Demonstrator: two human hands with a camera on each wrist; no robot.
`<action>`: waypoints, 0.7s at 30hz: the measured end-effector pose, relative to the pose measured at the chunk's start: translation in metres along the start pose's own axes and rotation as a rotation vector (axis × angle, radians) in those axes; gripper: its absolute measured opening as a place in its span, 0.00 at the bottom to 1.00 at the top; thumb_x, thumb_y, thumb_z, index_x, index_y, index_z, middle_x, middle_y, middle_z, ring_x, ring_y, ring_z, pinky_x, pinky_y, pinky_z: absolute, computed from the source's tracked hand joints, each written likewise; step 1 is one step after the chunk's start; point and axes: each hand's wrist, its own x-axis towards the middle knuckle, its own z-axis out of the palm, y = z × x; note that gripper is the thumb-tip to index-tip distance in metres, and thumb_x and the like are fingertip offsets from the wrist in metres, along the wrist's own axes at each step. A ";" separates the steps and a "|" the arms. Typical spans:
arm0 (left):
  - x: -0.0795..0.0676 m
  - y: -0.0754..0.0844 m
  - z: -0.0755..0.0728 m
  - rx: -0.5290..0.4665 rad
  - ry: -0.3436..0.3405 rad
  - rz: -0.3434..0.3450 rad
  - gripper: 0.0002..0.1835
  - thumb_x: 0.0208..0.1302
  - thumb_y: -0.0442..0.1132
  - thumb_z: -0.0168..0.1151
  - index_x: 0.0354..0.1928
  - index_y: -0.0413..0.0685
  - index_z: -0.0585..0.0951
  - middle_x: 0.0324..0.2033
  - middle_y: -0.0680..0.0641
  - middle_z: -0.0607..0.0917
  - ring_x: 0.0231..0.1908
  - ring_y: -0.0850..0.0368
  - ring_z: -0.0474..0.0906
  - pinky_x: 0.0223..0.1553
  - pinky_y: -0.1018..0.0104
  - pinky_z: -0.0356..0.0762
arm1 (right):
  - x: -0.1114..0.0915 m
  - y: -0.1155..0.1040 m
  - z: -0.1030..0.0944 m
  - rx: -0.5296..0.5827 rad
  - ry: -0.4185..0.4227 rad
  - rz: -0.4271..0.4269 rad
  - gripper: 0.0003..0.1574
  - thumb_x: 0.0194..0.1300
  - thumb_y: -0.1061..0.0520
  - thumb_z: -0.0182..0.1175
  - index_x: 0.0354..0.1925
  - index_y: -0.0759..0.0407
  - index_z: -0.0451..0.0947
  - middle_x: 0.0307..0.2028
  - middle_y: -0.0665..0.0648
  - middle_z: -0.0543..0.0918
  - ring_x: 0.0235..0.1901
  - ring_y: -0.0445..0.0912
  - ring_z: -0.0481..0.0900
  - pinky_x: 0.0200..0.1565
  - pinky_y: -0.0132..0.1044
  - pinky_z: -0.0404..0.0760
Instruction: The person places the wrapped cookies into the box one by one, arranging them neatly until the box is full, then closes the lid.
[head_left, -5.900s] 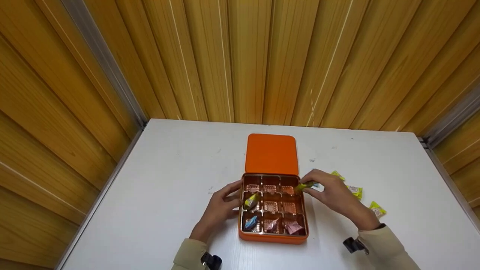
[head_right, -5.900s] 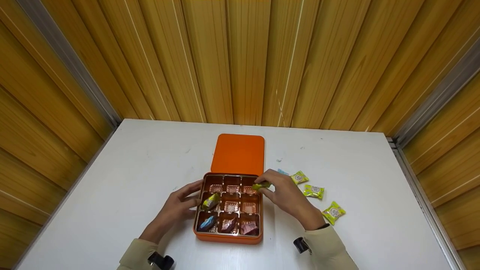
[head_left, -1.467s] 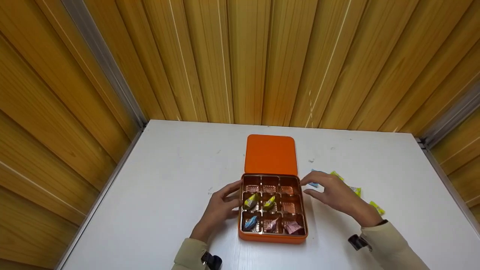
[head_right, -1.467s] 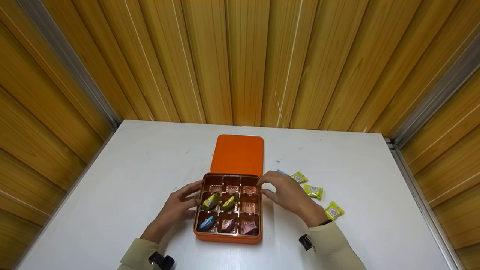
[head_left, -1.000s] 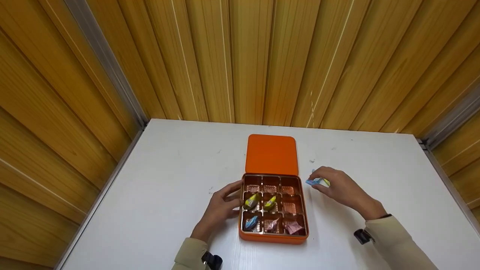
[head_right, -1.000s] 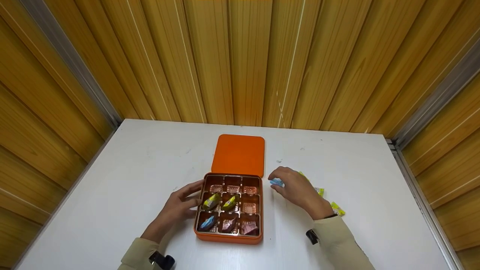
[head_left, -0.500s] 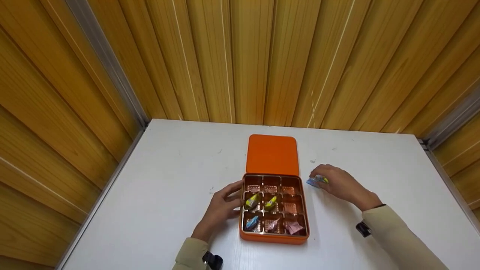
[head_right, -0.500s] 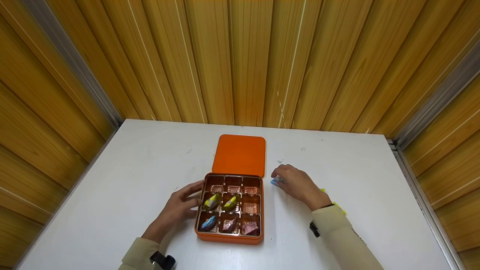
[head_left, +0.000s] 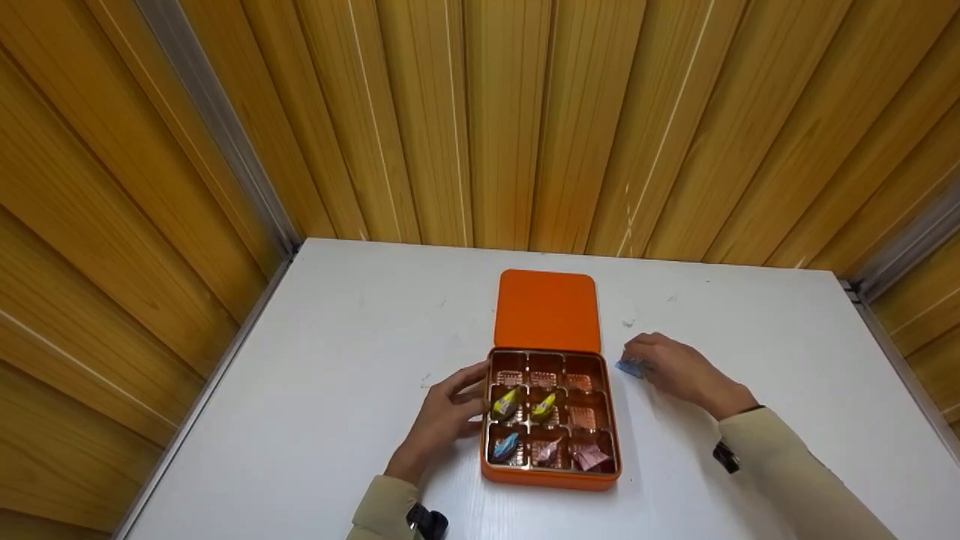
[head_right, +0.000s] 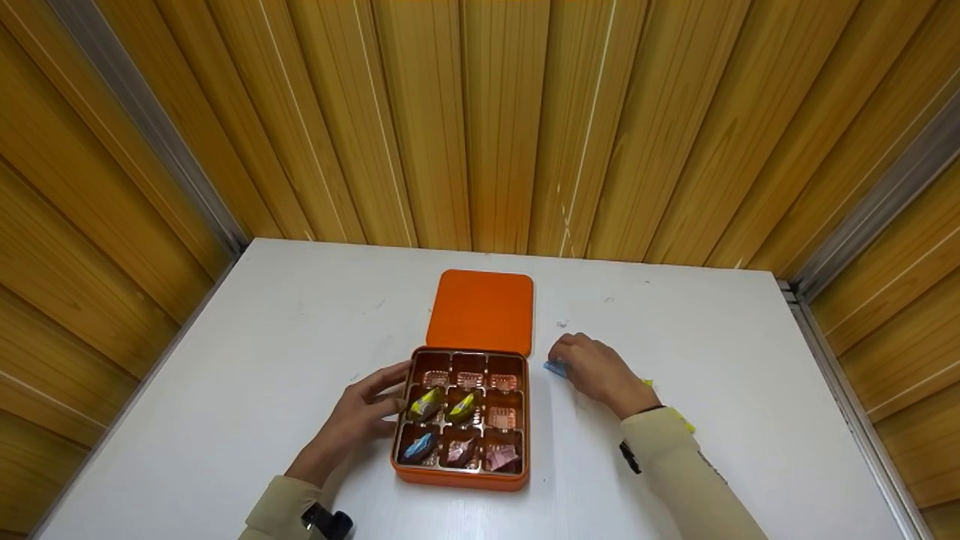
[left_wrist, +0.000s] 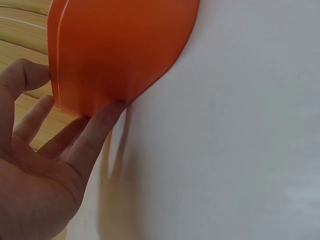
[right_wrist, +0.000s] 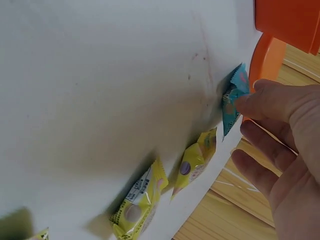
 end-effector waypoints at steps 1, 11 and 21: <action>0.000 0.000 0.000 -0.001 0.002 -0.001 0.33 0.69 0.30 0.66 0.76 0.50 0.75 0.73 0.37 0.74 0.63 0.40 0.81 0.47 0.48 0.88 | 0.000 0.001 0.001 -0.002 0.004 -0.001 0.20 0.61 0.78 0.68 0.46 0.61 0.87 0.47 0.58 0.87 0.50 0.58 0.84 0.52 0.57 0.85; 0.001 -0.001 0.000 0.004 0.004 0.009 0.33 0.69 0.30 0.67 0.76 0.51 0.76 0.72 0.37 0.74 0.63 0.40 0.80 0.47 0.48 0.88 | 0.001 0.002 0.003 -0.011 -0.004 0.051 0.19 0.60 0.78 0.70 0.46 0.62 0.89 0.46 0.58 0.86 0.49 0.57 0.84 0.54 0.56 0.85; -0.001 -0.001 0.001 0.023 0.013 0.017 0.33 0.69 0.32 0.67 0.76 0.52 0.76 0.73 0.38 0.74 0.64 0.39 0.79 0.47 0.48 0.88 | 0.000 0.002 0.009 0.018 0.011 0.060 0.16 0.64 0.71 0.71 0.50 0.63 0.88 0.46 0.57 0.85 0.48 0.56 0.84 0.54 0.57 0.84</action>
